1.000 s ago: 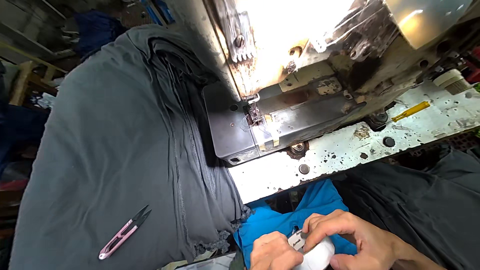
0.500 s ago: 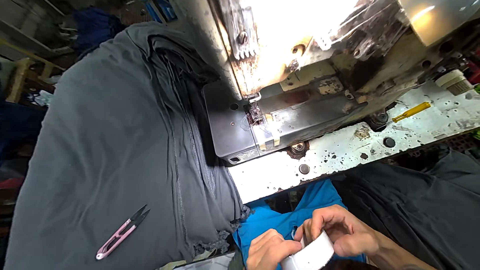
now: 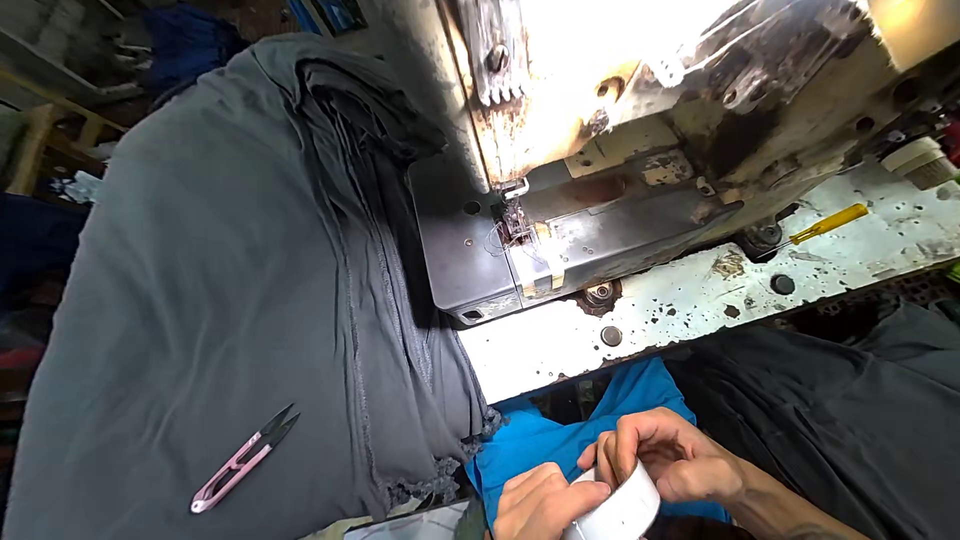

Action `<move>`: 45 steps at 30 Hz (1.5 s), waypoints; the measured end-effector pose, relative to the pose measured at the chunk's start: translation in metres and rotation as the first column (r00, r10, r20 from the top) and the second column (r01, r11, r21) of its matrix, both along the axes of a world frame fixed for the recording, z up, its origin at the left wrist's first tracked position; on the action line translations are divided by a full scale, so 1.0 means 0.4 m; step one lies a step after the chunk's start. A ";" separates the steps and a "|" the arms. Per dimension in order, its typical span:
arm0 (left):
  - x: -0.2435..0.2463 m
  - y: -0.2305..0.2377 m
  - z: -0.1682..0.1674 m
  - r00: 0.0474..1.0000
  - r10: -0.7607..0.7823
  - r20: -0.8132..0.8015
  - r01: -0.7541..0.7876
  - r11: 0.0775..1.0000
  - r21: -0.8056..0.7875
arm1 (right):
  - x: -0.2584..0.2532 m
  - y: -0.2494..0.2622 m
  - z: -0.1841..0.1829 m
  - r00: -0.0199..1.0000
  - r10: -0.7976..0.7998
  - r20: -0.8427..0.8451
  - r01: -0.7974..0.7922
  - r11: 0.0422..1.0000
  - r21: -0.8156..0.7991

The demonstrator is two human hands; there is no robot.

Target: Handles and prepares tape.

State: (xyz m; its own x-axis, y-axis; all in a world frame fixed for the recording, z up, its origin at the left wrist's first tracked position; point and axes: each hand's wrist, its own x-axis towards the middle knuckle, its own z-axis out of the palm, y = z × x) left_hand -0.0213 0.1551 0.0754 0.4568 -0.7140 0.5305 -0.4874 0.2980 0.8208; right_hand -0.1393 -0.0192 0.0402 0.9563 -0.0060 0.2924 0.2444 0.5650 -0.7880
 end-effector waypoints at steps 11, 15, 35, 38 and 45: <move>0.005 -0.002 -0.002 0.999 0.028 0.021 -0.029 0.999 0.019 | -0.001 0.008 -0.005 1.000 -0.012 -0.004 0.012 1.000 0.017; 0.014 0.005 -0.011 0.999 0.053 -0.009 -0.052 0.998 0.044 | -0.008 0.013 0.017 0.998 -0.049 -0.035 0.048 0.998 -0.029; 0.044 0.017 0.001 0.986 -0.128 -0.105 0.145 0.973 0.179 | -0.014 0.008 0.093 0.981 -0.195 -0.008 0.183 0.934 -0.307; 0.071 0.008 0.034 0.954 -0.272 -0.126 0.299 0.899 0.320 | -0.008 -0.008 0.107 0.979 -0.204 0.016 0.189 0.868 -0.459; 0.074 -0.016 0.055 0.897 -0.408 -0.169 0.440 0.794 0.419 | -0.001 -0.028 0.116 0.988 -0.131 0.076 0.150 0.774 -0.616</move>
